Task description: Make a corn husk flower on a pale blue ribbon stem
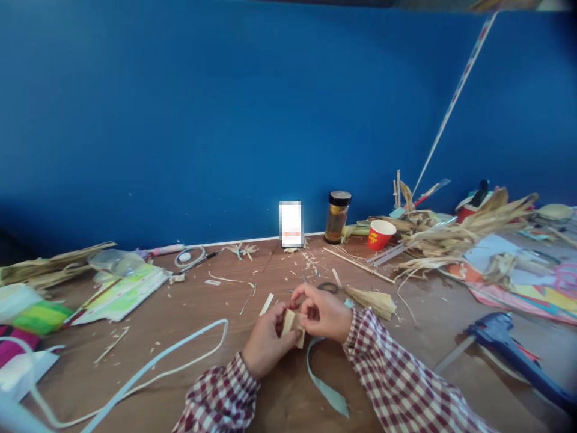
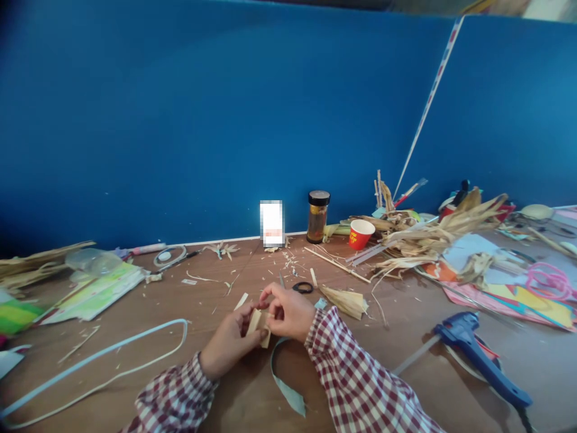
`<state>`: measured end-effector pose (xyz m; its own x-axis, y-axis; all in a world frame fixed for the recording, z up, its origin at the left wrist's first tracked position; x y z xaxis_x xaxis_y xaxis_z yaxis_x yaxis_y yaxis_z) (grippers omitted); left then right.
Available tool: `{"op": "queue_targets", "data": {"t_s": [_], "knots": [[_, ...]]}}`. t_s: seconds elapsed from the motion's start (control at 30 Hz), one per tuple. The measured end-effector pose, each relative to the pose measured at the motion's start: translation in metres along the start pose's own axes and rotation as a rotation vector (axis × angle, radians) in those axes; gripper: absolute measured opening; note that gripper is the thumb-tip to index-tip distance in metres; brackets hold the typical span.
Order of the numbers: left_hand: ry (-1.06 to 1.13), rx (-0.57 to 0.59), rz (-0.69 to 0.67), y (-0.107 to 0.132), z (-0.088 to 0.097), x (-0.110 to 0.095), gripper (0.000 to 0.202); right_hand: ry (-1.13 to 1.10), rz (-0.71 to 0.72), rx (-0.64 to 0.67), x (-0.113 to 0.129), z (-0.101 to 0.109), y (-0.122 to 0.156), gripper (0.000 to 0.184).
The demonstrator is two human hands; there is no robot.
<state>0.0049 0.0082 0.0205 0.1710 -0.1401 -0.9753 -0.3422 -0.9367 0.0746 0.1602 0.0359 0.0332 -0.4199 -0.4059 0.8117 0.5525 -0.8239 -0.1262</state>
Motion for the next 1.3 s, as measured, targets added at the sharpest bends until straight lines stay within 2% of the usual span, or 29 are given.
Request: {"op": "queue_targets", "data": {"t_s": [0.13,0.3,0.43,0.57,0.8,1.03,1.3], "knots": [[0.027,0.023,0.076,0.003,-0.007,0.006,0.043,-0.053,-0.022,0.091,0.001,0.005,0.004,0.036],[0.071,-0.010,0.044,0.003,-0.009,0.007,0.048,-0.183,-0.075,0.145,-0.003,0.006,0.004,0.035],[0.096,-0.118,0.041,0.000,-0.004,0.003,0.052,-0.290,-0.086,0.105,-0.007,0.005,0.000,0.035],[0.121,-0.169,0.073,-0.003,0.004,0.002,0.052,-0.395,-0.104,0.047,-0.008,0.001,-0.004,0.034],[0.152,-0.179,0.086,-0.005,0.008,0.006,0.046,-0.445,-0.157,-0.033,-0.009,-0.004,-0.007,0.031],[0.116,-0.198,0.088,-0.004,0.009,0.009,0.026,-0.402,-0.169,-0.068,-0.012,-0.007,-0.007,0.026],[0.119,-0.178,0.129,-0.006,0.012,0.006,0.028,-0.413,-0.206,-0.071,-0.012,-0.005,-0.008,0.032]]}}
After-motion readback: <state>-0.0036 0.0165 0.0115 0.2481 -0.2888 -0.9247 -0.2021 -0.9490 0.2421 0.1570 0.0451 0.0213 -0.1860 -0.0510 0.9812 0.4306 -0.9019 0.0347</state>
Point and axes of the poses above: each hand's wrist, its own y-axis away from the middle knuckle, its own z-axis out of the back of the hand, x = y × z, the point moved 1 cm from there along -y, towards the middle knuckle, and after that the axes turned 8 degrees about y, right-handed, at the moved point
